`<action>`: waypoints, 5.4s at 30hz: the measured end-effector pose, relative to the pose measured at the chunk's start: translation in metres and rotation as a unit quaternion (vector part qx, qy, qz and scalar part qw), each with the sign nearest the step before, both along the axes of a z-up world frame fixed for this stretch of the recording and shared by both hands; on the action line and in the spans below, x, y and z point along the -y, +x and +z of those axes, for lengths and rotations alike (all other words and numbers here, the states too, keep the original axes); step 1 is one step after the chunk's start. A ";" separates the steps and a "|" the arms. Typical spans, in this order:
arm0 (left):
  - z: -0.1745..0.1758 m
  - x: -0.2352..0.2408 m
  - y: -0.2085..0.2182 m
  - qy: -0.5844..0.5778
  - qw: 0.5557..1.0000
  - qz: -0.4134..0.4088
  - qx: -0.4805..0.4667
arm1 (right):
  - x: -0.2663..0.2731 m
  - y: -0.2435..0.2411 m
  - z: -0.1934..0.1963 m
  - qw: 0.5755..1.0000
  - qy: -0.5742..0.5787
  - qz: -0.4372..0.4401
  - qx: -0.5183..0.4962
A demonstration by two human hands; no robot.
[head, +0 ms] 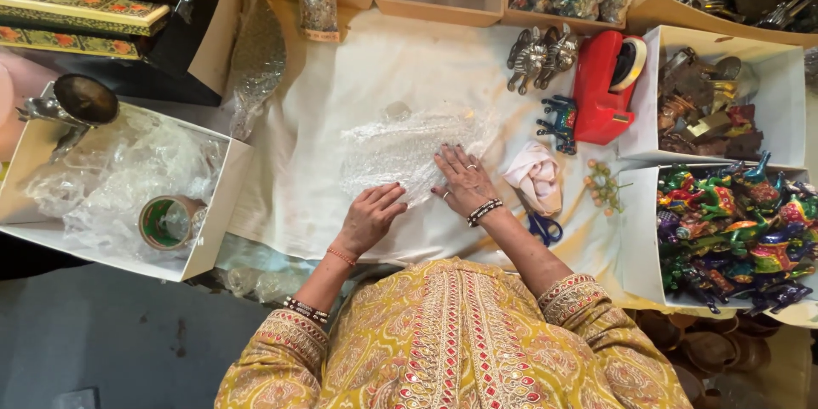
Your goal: The person wipes a small blue animal figurine with a cloth and then wraps a silver-colored elephant figurine in bubble wrap and foil on a white table surface surrounded by various decorative items.
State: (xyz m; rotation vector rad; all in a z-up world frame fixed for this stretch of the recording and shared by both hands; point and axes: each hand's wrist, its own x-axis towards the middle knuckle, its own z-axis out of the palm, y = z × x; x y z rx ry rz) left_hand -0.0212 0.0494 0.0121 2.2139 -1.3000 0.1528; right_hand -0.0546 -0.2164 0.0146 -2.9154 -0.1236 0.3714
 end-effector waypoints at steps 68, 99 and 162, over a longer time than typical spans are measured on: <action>-0.005 0.041 0.031 0.217 0.956 0.188 -0.063 | 0.000 -0.006 -0.025 0.994 -0.081 0.023 0.070; -0.003 0.026 0.120 -0.038 0.936 0.349 0.016 | -0.003 -0.005 -0.026 0.994 -0.094 0.020 0.043; 0.009 0.058 0.041 0.230 0.957 0.172 -0.050 | 0.140 0.125 0.040 0.916 -0.019 -0.325 0.235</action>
